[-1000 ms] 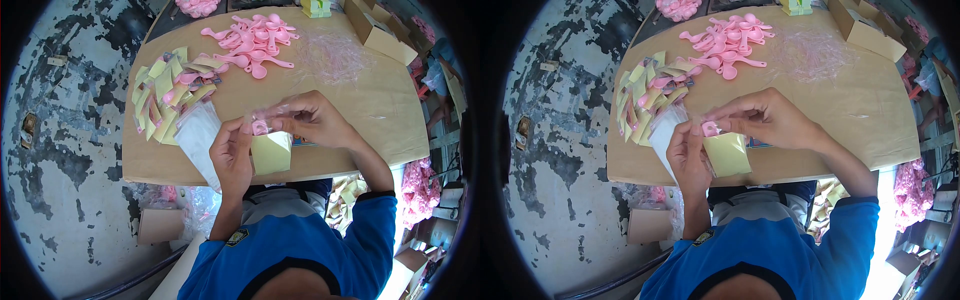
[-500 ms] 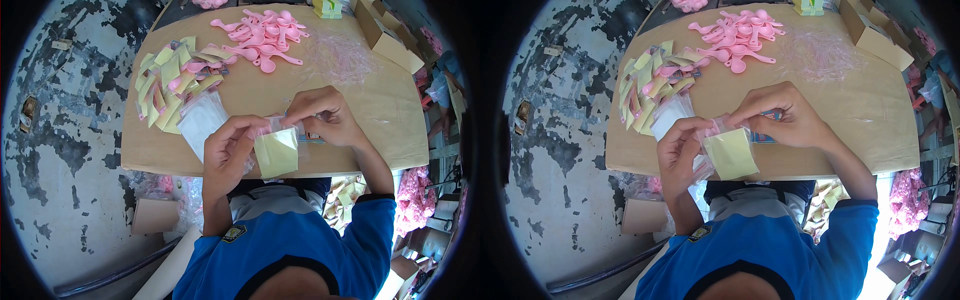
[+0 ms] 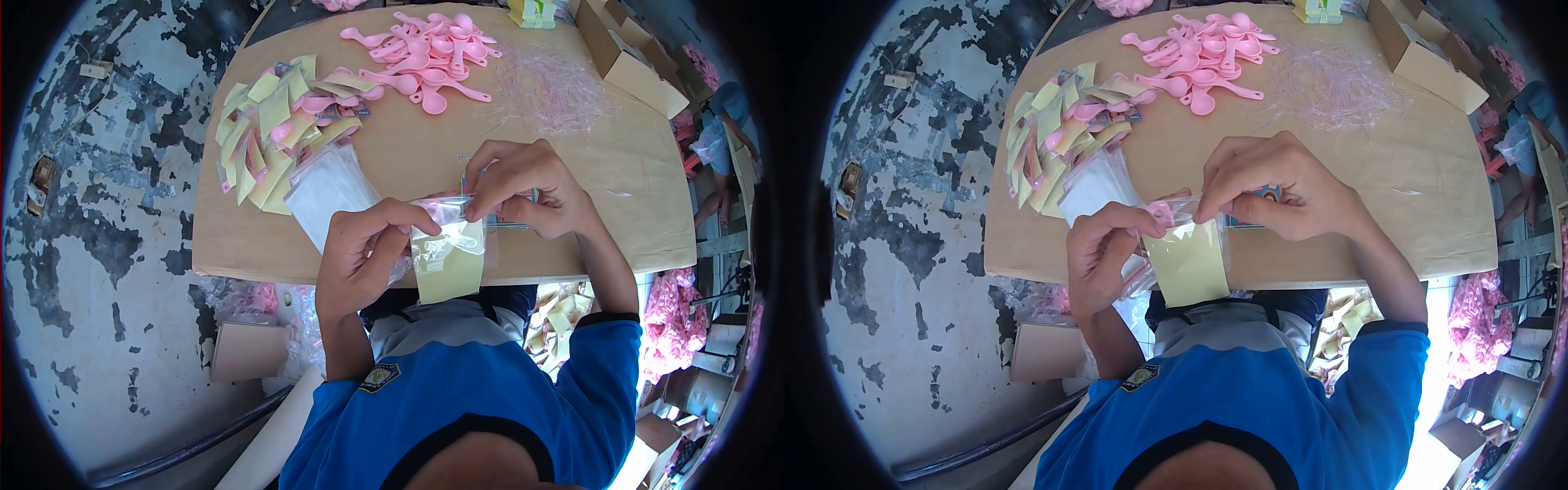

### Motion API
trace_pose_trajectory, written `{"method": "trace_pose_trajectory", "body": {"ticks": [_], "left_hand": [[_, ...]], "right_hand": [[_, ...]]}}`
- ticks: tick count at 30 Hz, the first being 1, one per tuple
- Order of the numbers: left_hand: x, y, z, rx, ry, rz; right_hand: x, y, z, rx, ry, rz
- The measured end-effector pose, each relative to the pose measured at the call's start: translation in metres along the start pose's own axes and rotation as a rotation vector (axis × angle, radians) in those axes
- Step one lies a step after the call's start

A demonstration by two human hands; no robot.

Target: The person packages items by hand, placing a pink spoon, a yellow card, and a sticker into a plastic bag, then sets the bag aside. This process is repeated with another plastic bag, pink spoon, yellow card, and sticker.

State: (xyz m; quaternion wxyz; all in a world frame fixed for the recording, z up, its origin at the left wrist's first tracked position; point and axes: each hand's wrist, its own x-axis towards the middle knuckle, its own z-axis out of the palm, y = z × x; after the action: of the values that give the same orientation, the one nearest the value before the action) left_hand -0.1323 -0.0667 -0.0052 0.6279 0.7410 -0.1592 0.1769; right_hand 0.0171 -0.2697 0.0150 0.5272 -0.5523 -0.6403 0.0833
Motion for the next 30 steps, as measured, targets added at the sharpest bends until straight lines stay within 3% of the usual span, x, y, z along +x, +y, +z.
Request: {"method": "trace_pose_trajectory", "body": {"ticks": [7, 12, 16, 18, 21, 25, 28, 30], "left_hand": [[0.001, 0.008, -0.001, 0.019, 0.000, -0.036], [0.001, 0.001, 0.002, -0.161, 0.012, -0.014], [-0.001, 0.009, 0.008, -0.026, 0.050, -0.216], [-0.001, 0.006, 0.009, -0.072, 0.112, -0.208], [-0.003, 0.001, 0.007, -0.068, 0.130, -0.121], [-0.007, 0.005, 0.003, 0.034, 0.153, -0.092], [-0.024, -0.005, -0.016, 0.131, 0.341, -0.053], [-0.040, 0.001, -0.035, 0.542, 0.236, -0.191]], "right_hand": [[0.000, 0.002, 0.004, -0.011, 0.011, -0.011], [0.000, 0.003, 0.004, -0.026, 0.017, 0.013], [0.001, 0.005, 0.002, -0.089, 0.034, -0.014], [0.003, 0.008, -0.004, -0.180, 0.052, -0.068], [0.012, -0.006, 0.010, 0.204, 0.367, 0.243], [0.030, -0.020, 0.015, 0.007, -0.130, 0.467], [0.053, -0.017, 0.002, -0.049, -0.407, 0.611], [0.064, -0.005, -0.009, -0.056, -0.515, 0.604]]}}
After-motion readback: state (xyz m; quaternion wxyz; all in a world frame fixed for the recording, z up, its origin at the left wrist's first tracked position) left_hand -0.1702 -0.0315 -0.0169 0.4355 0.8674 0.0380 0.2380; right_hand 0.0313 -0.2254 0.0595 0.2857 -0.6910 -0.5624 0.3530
